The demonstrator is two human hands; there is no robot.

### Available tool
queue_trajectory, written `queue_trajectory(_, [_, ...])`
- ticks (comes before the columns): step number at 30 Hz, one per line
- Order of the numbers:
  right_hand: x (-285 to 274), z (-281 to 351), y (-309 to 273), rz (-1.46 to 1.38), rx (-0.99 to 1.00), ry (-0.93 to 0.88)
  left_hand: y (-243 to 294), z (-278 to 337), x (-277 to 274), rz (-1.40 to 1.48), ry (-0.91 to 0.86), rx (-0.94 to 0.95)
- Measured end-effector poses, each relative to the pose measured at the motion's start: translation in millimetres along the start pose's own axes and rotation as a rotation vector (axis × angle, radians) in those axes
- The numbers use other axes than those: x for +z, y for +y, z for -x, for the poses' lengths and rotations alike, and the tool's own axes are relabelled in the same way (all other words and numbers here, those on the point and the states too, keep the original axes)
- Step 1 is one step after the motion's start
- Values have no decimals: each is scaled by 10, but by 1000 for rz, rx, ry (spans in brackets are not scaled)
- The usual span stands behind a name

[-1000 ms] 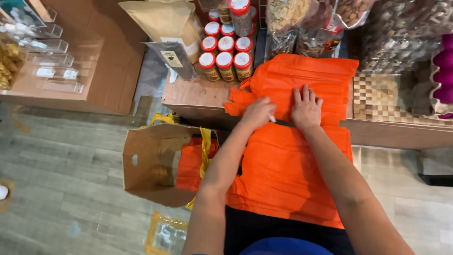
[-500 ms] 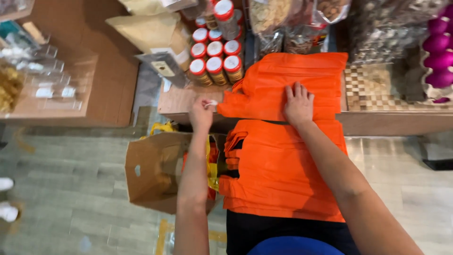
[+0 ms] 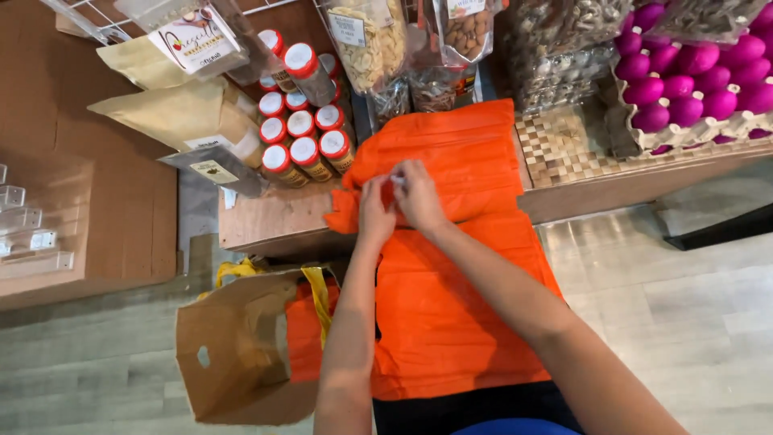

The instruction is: Smoothing and folding orange plastic bags one by one and stacking them into a cardboard box.

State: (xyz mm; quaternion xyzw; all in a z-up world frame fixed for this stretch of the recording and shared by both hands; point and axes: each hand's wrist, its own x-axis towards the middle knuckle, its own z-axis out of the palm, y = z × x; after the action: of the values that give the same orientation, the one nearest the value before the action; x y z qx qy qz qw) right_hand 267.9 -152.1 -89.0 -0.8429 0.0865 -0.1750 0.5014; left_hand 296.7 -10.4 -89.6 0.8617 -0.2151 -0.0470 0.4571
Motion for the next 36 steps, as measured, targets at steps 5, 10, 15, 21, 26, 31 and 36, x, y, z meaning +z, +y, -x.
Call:
queue_trajectory(5, [367, -16, 457, 536, -221, -238, -261, 19, 65, -451, -25, -85])
queue_trajectory(10, [-330, -227, 998, 879, -321, -150, 239, 8, -174, -414, -100, -187])
queue_trajectory(15, [-1530, -359, 1656, 986, 257, -194, 312, 74, -167, -398, -34, -224])
queue_trajectory(21, [-718, -203, 593, 919, -147, -47, 260, 88, -95, -426, -10, -237])
queue_trajectory(26, [489, -155, 613, 651, -488, -170, -58, 34, 34, -416, -32, -256])
queue_trajectory(31, [-29, -466, 937, 827, -492, -30, 12, 62, -4, -410, -38, -267])
queue_trajectory(36, [-1182, -776, 2075, 950, -195, 156, -143, 33, 77, -395, -37, -308])
